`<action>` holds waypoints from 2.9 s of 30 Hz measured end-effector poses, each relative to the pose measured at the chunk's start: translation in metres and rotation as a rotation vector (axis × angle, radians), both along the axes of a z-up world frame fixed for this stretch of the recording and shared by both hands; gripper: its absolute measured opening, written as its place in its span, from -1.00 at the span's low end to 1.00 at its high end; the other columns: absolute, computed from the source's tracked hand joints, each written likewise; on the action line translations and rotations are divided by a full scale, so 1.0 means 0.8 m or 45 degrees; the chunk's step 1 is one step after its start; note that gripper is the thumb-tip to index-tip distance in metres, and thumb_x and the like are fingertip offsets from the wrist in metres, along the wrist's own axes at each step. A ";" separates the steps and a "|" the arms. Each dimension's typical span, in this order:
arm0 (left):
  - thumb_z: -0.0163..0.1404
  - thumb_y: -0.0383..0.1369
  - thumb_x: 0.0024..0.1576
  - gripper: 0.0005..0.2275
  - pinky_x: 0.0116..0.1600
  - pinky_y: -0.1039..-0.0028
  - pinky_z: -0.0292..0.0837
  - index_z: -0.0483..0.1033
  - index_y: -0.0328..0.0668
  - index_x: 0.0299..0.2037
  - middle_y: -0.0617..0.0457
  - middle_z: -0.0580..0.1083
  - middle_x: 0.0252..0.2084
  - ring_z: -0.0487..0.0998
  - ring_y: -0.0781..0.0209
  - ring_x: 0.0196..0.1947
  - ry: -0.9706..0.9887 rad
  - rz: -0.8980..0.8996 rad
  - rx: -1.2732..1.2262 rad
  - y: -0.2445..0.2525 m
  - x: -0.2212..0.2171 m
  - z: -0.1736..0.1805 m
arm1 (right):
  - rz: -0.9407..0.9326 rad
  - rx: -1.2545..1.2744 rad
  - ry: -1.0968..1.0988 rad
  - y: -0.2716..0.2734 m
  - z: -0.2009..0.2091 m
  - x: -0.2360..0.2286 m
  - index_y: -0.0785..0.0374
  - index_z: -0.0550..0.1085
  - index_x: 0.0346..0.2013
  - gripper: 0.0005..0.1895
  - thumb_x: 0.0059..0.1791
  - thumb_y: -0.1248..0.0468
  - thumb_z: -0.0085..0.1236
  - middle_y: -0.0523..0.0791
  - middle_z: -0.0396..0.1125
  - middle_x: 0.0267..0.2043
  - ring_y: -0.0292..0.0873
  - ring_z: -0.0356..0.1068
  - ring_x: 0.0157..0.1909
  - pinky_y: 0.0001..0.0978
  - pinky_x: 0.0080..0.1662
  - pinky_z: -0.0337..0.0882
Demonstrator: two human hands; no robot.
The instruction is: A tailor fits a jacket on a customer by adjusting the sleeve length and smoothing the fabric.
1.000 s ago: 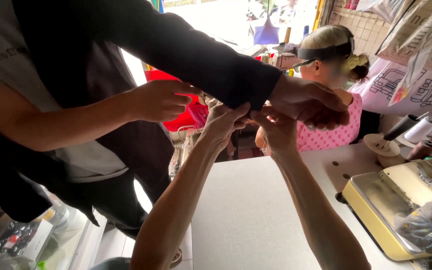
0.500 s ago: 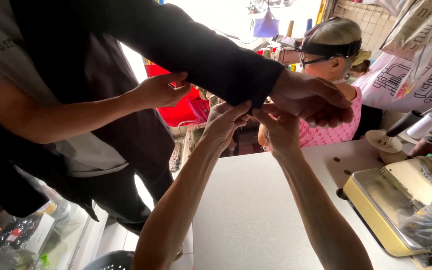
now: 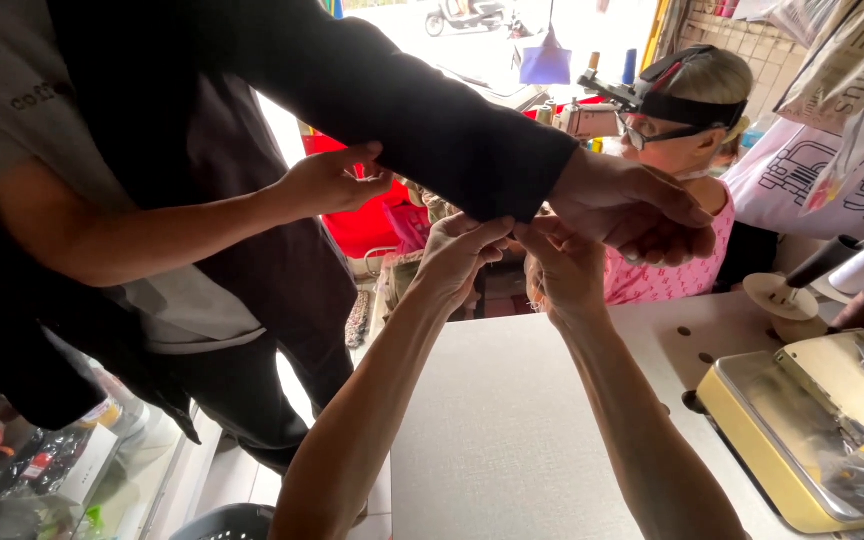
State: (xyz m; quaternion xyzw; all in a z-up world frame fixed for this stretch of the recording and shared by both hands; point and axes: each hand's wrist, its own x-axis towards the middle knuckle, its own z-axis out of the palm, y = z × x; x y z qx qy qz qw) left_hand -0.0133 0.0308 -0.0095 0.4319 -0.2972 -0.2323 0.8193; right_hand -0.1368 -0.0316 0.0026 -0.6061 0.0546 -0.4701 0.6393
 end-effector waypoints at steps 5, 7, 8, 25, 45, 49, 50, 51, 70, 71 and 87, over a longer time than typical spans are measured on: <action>0.38 -0.43 -0.10 -0.81 -0.32 0.54 0.63 0.61 -0.32 -0.43 -0.08 0.53 -0.56 0.64 0.23 -0.51 0.011 -0.007 -0.009 -0.002 0.005 -0.004 | -0.047 -0.006 -0.015 0.001 -0.006 0.004 0.17 0.61 -0.33 -0.92 -0.02 0.26 0.38 -0.27 0.31 -0.56 -0.61 0.03 -0.77 -0.79 -0.67 0.03; 0.38 -0.42 -0.09 -0.81 -0.30 0.53 0.64 0.61 -0.31 -0.43 -0.09 0.53 -0.55 0.65 0.22 -0.49 0.009 -0.021 -0.007 -0.005 0.008 -0.007 | -0.070 -0.044 -0.014 0.002 -0.009 0.005 0.14 0.63 -0.30 -0.93 -0.03 0.27 0.39 -0.27 0.34 -0.53 -0.64 -0.01 -0.72 -0.83 -0.61 0.01; 0.38 -0.43 -0.08 -0.81 -0.33 0.53 0.64 0.61 -0.32 -0.42 -0.11 0.54 -0.54 0.66 0.19 -0.49 0.032 -0.038 -0.025 -0.003 0.007 -0.005 | -0.078 -0.005 -0.033 0.004 -0.010 0.006 0.13 0.63 -0.30 -0.93 -0.03 0.27 0.40 -0.27 0.35 -0.50 -0.64 0.01 -0.69 -0.82 -0.60 0.01; 0.38 -0.34 -0.06 -0.78 -0.40 0.52 0.62 0.61 -0.28 -0.41 -0.13 0.55 -0.52 0.66 0.17 -0.47 0.036 -0.005 0.018 0.004 0.006 -0.001 | -0.034 0.011 -0.290 0.007 -0.002 0.024 0.18 0.62 -0.38 -0.88 -0.10 0.31 0.48 -0.20 0.46 -0.29 -0.33 0.33 -0.08 -0.32 0.06 0.25; 0.33 -0.41 0.02 -0.83 -0.40 0.56 0.59 0.57 -0.25 -0.41 -0.08 0.51 -0.57 0.62 0.20 -0.54 0.173 -0.076 -0.132 -0.027 0.018 0.006 | -0.123 0.026 -0.322 0.017 0.018 0.026 0.15 0.64 -0.19 -0.82 -0.08 0.32 0.43 -0.30 0.45 -0.24 -0.41 0.36 -0.18 -0.49 -0.03 0.31; 0.32 -0.43 0.02 -0.84 -0.41 0.56 0.58 0.56 -0.23 -0.41 -0.03 0.52 -0.54 0.62 0.24 -0.51 0.186 -0.064 -0.181 -0.025 0.011 0.024 | -0.109 0.027 -0.297 -0.032 -0.008 0.049 0.06 0.63 -0.13 -0.77 -0.07 0.34 0.43 -0.28 0.47 -0.23 -0.50 0.31 -0.33 -0.69 -0.29 0.25; 0.31 -0.45 0.03 -0.84 -0.41 0.55 0.57 0.54 -0.24 -0.41 -0.03 0.51 -0.55 0.60 0.25 -0.52 0.198 -0.059 -0.208 -0.019 0.003 0.033 | -0.102 0.041 -0.237 -0.024 -0.001 0.040 0.07 0.64 -0.17 -0.83 -0.05 0.29 0.41 -0.32 0.42 -0.36 -0.56 0.24 -0.49 -0.75 -0.44 0.16; 0.30 -0.47 0.03 -0.85 -0.42 0.55 0.56 0.53 -0.26 -0.42 -0.02 0.49 -0.55 0.59 0.25 -0.53 0.209 -0.055 -0.236 -0.013 -0.005 0.042 | -0.095 0.056 -0.177 -0.017 0.005 0.031 0.09 0.65 -0.20 -0.88 -0.03 0.24 0.38 -0.35 0.37 -0.48 -0.62 0.17 -0.64 -0.82 -0.60 0.07; 0.19 -0.48 0.13 -0.89 -0.36 0.52 0.56 0.49 -0.15 -0.33 0.06 0.47 -0.44 0.61 0.23 -0.47 0.328 -0.229 -0.354 -0.014 -0.006 0.013 | 0.106 -0.173 0.724 -0.061 -0.103 -0.019 0.47 0.35 0.11 -0.52 -0.12 0.42 -0.04 -0.18 0.16 -0.43 -0.35 0.16 -0.46 -0.58 -0.53 0.17; 0.20 -0.47 0.13 -0.90 -0.36 0.52 0.56 0.51 -0.16 -0.33 0.04 0.48 -0.44 0.61 0.22 -0.47 0.325 -0.196 -0.363 -0.015 -0.004 0.012 | 0.141 -0.100 0.755 -0.068 -0.114 -0.022 0.50 0.35 0.13 -0.50 -0.13 0.47 -0.11 -0.11 0.22 -0.35 -0.32 0.19 -0.41 -0.58 -0.51 0.17; 0.28 -0.37 0.09 -0.86 -0.46 0.55 0.61 0.60 -0.22 -0.29 -0.07 0.57 -0.45 0.65 0.18 -0.50 0.138 0.001 -0.241 -0.006 -0.012 -0.008 | 0.204 0.031 0.509 -0.014 -0.107 -0.064 0.43 0.56 -0.13 -0.83 0.03 0.38 0.17 0.18 0.56 -0.31 0.10 0.62 -0.36 -0.10 -0.41 0.64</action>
